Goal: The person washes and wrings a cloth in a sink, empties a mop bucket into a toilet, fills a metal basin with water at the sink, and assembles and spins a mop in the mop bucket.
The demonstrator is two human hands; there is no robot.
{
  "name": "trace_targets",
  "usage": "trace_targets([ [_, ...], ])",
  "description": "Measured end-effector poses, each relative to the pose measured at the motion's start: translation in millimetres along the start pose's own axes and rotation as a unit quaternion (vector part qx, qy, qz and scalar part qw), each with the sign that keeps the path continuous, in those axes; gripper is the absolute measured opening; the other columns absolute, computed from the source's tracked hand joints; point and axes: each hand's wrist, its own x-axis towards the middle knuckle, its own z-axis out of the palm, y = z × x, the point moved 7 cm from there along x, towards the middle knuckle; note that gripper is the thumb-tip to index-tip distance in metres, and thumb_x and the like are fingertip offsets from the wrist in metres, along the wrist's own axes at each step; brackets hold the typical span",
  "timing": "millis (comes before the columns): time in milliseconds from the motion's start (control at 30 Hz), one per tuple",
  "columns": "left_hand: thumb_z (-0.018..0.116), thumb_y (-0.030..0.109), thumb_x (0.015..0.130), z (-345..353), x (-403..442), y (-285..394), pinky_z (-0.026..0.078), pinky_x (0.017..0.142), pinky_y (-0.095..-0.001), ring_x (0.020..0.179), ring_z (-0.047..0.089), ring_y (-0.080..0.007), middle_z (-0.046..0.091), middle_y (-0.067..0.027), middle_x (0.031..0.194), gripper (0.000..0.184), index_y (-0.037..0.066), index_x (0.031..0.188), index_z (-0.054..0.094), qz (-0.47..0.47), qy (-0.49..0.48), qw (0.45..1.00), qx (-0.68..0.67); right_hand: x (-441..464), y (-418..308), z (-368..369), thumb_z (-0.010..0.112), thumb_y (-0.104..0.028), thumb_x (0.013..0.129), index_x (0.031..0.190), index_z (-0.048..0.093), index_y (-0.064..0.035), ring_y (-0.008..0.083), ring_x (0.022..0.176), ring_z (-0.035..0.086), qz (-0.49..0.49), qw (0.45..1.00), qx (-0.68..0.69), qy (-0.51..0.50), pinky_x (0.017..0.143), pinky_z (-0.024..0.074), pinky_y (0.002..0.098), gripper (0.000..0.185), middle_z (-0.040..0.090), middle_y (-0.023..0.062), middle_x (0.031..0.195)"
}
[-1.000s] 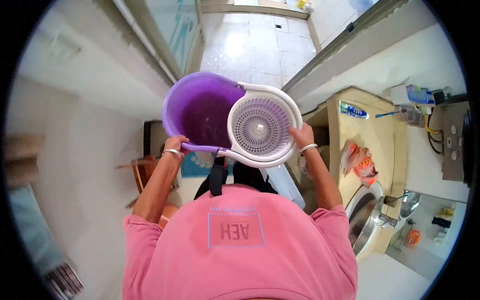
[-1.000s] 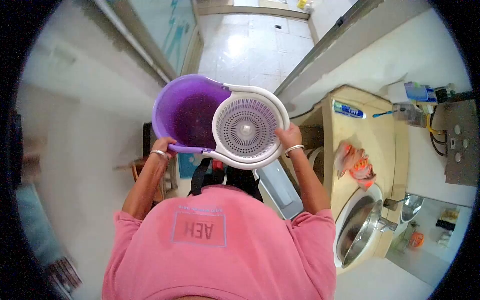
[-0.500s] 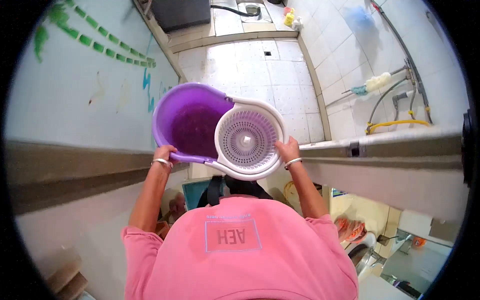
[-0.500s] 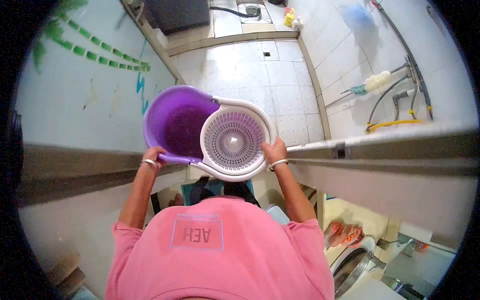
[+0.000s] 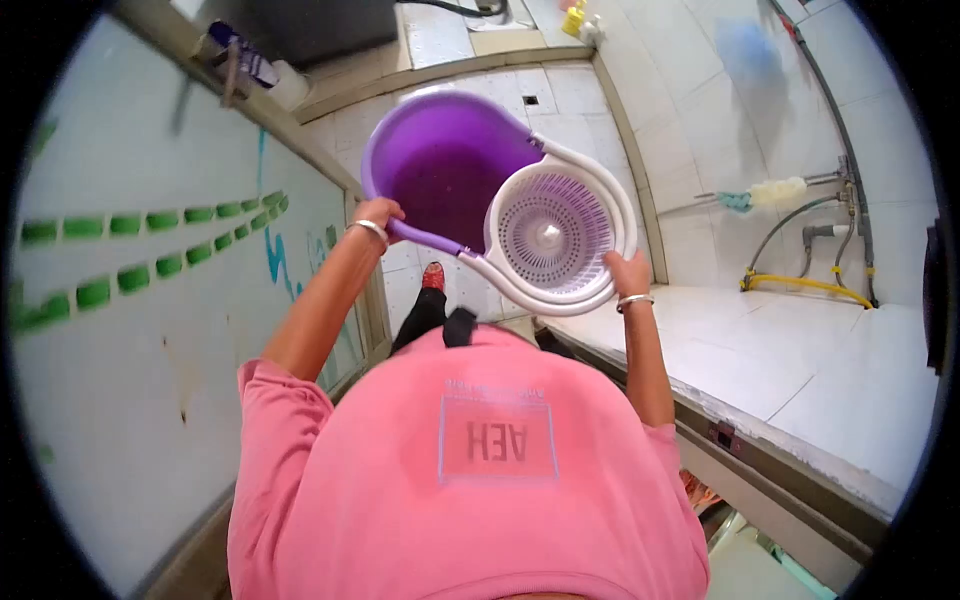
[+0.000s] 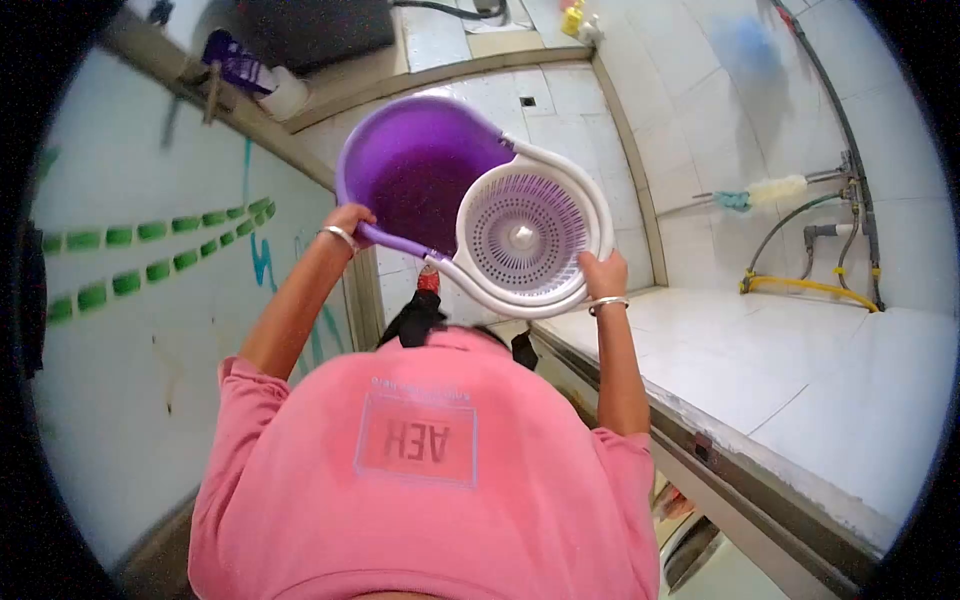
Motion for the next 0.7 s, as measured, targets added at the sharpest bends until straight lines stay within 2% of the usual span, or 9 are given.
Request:
trace_targets([
  [33, 0.054, -0.003, 0.061, 7, 14, 2, 0.049, 0.048, -0.0372, 0.052, 0.048, -0.0207, 0.046, -0.0086, 0.061, 0.008, 0.0, 0.068, 0.049, -0.017, 0.019, 1.0, 0.015, 7, -1, -1, 0.06, -0.02, 0.058, 0.084, 0.059, 0.0052, 0.0243, 0.067, 0.061, 0.003, 1.0, 0.0, 0.013, 0.063, 0.047, 0.0326, 0.037, 0.062, 0.0171, 0.074],
  [133, 0.054, -0.003, 0.061, 41, 41, 24, 0.05, 0.047, -0.0386, 0.051, 0.051, -0.0227, 0.046, -0.0097, 0.062, 0.008, 0.0, 0.067, 0.049, -0.027, -0.017, 0.998, 0.062, 14, -12, -8, 0.059, -0.018, 0.059, 0.085, 0.059, 0.0057, 0.0223, 0.067, 0.061, 0.039, 0.999, 0.012, 0.003, 0.062, 0.0464, 0.032, 0.035, 0.062, 0.0161, 0.074],
  [333, 0.053, -0.002, 0.061, 109, 95, 61, 0.05, 0.048, -0.0388, 0.05, 0.05, -0.0224, 0.046, -0.0096, 0.06, 0.007, 0.001, 0.065, 0.048, -0.055, -0.045, 0.996, 0.061, 75, -16, -14, 0.059, -0.014, 0.06, 0.086, 0.058, 0.0067, 0.0196, 0.066, 0.058, 0.088, 0.995, 0.016, 0.053, 0.061, 0.0455, 0.0306, 0.034, 0.062, 0.0138, 0.076],
  [467, 0.053, -0.003, 0.062, 151, 132, 86, 0.05, 0.049, -0.0405, 0.051, 0.048, -0.0221, 0.047, -0.0105, 0.066, 0.013, 0.001, 0.073, 0.047, -0.092, -0.053, 0.993, 0.051, 129, -53, -19, 0.06, -0.013, 0.059, 0.086, 0.059, 0.0061, 0.0187, 0.068, 0.059, 0.079, 0.997, 0.003, 0.024, 0.062, 0.0456, 0.03, 0.033, 0.062, 0.0138, 0.077],
  [600, 0.053, -0.003, 0.063, 180, 143, 114, 0.05, 0.05, -0.0394, 0.053, 0.049, -0.0222, 0.045, -0.0096, 0.068, 0.014, 0.0, 0.075, 0.047, -0.082, -0.036, 0.995, 0.045, 180, -65, -19, 0.059, -0.013, 0.059, 0.084, 0.06, 0.0061, 0.021, 0.069, 0.06, 0.097, 0.995, 0.014, 0.034, 0.064, 0.046, 0.0294, 0.032, 0.062, 0.0145, 0.076],
  [700, 0.052, -0.001, 0.064, 204, 176, 139, 0.052, 0.059, -0.0422, 0.056, 0.051, -0.0231, 0.049, -0.0103, 0.066, 0.008, 0.001, 0.072, 0.049, -0.083, -0.034, 0.995, 0.054, 226, -71, -15, 0.059, -0.015, 0.059, 0.083, 0.06, 0.0061, 0.0221, 0.069, 0.06, 0.088, 0.995, 0.028, 0.043, 0.064, 0.0459, 0.0301, 0.032, 0.063, 0.0147, 0.076],
])
